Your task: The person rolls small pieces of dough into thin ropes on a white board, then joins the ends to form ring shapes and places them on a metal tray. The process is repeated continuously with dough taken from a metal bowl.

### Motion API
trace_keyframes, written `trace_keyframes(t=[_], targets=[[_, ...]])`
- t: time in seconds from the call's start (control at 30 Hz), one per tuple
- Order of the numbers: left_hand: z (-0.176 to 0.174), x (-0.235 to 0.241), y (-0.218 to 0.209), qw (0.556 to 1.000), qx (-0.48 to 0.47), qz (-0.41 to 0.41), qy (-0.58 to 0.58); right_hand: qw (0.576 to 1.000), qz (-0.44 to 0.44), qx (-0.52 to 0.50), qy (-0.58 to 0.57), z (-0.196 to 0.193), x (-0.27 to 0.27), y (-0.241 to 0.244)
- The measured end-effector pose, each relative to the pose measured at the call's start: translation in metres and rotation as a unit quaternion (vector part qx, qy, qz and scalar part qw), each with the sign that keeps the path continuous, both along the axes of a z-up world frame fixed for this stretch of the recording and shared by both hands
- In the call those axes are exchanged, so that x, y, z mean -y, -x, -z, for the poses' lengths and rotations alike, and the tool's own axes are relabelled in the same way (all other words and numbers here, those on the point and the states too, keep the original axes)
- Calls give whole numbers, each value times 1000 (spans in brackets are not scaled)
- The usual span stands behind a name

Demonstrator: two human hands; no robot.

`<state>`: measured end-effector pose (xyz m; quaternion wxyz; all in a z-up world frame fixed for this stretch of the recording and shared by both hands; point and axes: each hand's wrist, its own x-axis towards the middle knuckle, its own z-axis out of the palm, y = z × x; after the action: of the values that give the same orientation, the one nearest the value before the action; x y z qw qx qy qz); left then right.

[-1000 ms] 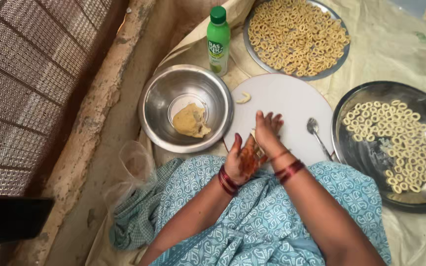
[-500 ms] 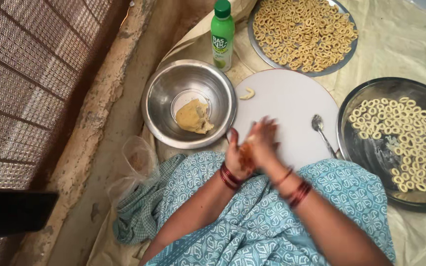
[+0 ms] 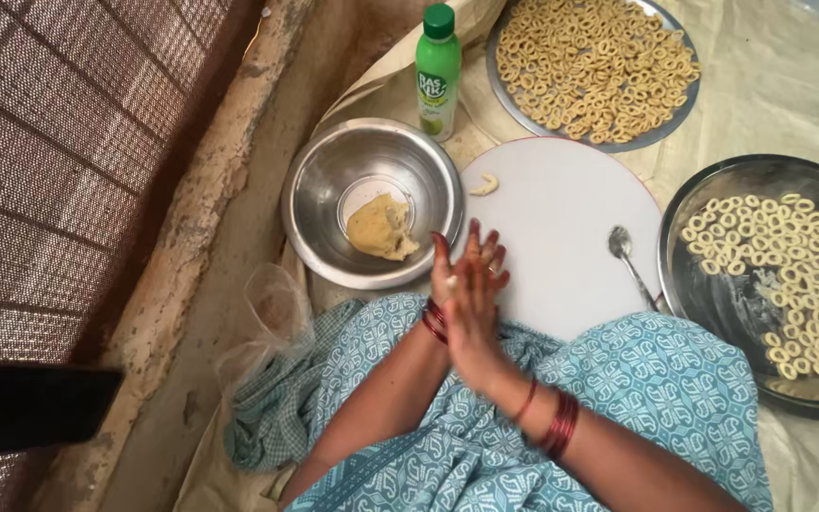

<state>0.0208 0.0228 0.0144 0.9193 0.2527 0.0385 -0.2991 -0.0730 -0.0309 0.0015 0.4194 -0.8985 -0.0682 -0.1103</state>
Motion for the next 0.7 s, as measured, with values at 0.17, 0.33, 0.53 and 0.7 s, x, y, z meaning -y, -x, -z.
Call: trace_keyframes(t=[0.17, 0.33, 0.53, 0.7], targets=[[0, 18, 36, 983, 109, 139, 44, 971, 222, -81, -44, 6, 92, -81], [21, 19, 32, 978, 90, 179, 65, 918, 304, -183, -177, 12, 111, -87], [74, 17, -15, 997, -23, -70, 21, 996, 41, 36, -76, 31, 28, -49], [78, 14, -14, 990, -88, -109, -9, 979, 25, -107, -171, -2, 56, -55]])
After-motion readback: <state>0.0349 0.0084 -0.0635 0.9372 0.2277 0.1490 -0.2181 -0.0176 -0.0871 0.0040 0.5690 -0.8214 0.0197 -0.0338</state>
